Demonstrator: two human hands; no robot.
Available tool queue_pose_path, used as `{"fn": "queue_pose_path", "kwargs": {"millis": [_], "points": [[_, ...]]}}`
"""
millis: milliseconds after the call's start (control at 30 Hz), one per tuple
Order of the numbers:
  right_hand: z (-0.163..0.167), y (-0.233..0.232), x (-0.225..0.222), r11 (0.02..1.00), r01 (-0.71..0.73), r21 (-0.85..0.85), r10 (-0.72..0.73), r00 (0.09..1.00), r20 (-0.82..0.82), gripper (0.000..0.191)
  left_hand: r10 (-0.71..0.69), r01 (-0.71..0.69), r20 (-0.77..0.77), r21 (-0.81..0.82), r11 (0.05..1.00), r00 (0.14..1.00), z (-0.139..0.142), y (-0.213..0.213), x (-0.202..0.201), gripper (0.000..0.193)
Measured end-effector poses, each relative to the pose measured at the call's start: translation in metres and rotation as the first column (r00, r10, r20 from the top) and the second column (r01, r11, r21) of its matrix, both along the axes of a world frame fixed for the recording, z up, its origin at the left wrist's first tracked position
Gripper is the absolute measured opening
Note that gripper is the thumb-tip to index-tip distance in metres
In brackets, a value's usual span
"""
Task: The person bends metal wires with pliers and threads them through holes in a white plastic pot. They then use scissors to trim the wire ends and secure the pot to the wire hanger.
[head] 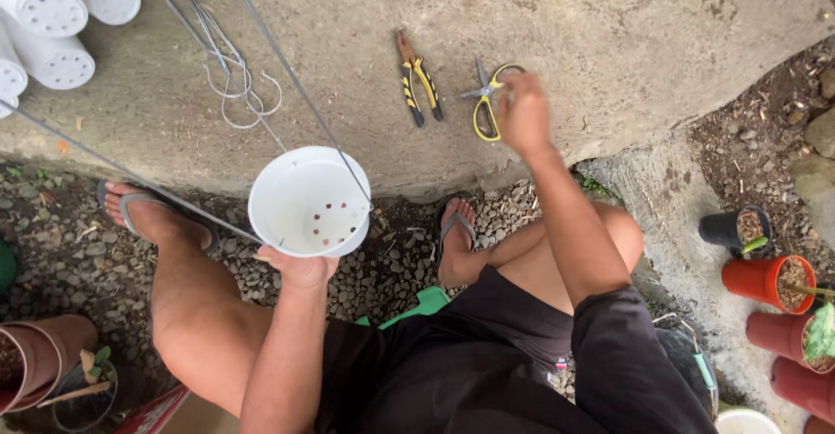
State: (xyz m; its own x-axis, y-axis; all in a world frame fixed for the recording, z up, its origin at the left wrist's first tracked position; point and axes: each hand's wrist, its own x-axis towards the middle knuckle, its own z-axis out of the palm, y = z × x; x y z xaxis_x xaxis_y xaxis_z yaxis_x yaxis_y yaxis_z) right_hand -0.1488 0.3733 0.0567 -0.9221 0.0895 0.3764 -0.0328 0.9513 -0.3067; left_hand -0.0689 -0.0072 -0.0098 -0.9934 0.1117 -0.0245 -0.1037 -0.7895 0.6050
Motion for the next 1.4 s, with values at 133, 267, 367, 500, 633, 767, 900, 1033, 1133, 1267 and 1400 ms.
{"fn": "queue_pose_path", "kwargs": {"millis": [133, 267, 367, 500, 633, 767, 900, 1033, 1133, 1267, 1400], "points": [[-0.010, -0.059, -0.015, 0.991, -0.018, -0.136, 0.057, 0.954, 0.293, 0.053, -0.046, 0.046, -0.037, 0.004, 0.999, 0.998, 0.003, 0.005, -0.003, 0.121], [0.002, -0.119, -0.050, 0.990, 0.135, 0.039, -0.140, 0.954, 0.263, 0.088, -0.134, 0.136, -0.047, 0.045, 0.990, 0.990, 0.004, 0.012, -0.005, 0.117], [0.010, -0.150, -0.085, 0.960, 0.264, 0.096, -0.281, 0.909, 0.309, 0.089, -0.152, 0.161, -0.088, 0.100, 0.982, 0.984, 0.005, 0.016, -0.011, 0.108], [0.006, -0.155, -0.114, 0.949, 0.282, 0.142, -0.310, 0.915, 0.258, 0.077, -0.088, 0.088, 0.076, 0.006, 0.996, 0.993, 0.008, 0.007, -0.017, 0.095], [-0.008, -0.132, -0.119, 0.915, 0.198, -0.351, -0.080, 0.943, 0.324, 0.045, -0.094, 0.102, -0.072, 0.113, 0.988, 0.993, 0.014, -0.005, -0.019, 0.099], [-0.015, -0.106, -0.096, 0.167, 0.192, -0.967, 0.327, 0.915, 0.238, 0.022, -0.092, 0.099, -0.108, 0.061, 0.993, 0.990, 0.027, -0.013, -0.021, 0.105], [-0.020, -0.098, -0.044, -0.043, -0.055, -0.998, 0.513, 0.855, -0.069, 0.017, -0.118, 0.119, -0.028, 0.021, 0.993, 0.993, 0.046, -0.018, -0.024, 0.124], [-0.018, -0.102, -0.011, -0.179, -0.182, -0.967, 0.587, 0.769, -0.253, 0.026, -0.023, 0.023, -0.023, -0.027, 0.999, 0.999, 0.063, -0.019, -0.022, 0.139], [-0.010, -0.107, -0.003, -0.112, -0.223, -0.968, 0.633, 0.735, -0.243, 0.028, 0.001, -0.003, -0.058, -0.040, 0.999, 0.998, 0.072, -0.021, -0.022, 0.141], [-0.005, -0.111, 0.001, 0.014, -0.273, -0.962, 0.607, 0.767, -0.209, 0.029, 0.000, -0.002, -0.050, -0.035, 0.999, 0.999, 0.074, -0.022, -0.023, 0.140], [-0.018, -0.118, -0.004, 0.232, -0.371, -0.899, 0.472, 0.851, -0.230, 0.026, 0.001, -0.002, -0.041, -0.029, 1.000, 0.999, 0.072, -0.018, -0.023, 0.140]]}}
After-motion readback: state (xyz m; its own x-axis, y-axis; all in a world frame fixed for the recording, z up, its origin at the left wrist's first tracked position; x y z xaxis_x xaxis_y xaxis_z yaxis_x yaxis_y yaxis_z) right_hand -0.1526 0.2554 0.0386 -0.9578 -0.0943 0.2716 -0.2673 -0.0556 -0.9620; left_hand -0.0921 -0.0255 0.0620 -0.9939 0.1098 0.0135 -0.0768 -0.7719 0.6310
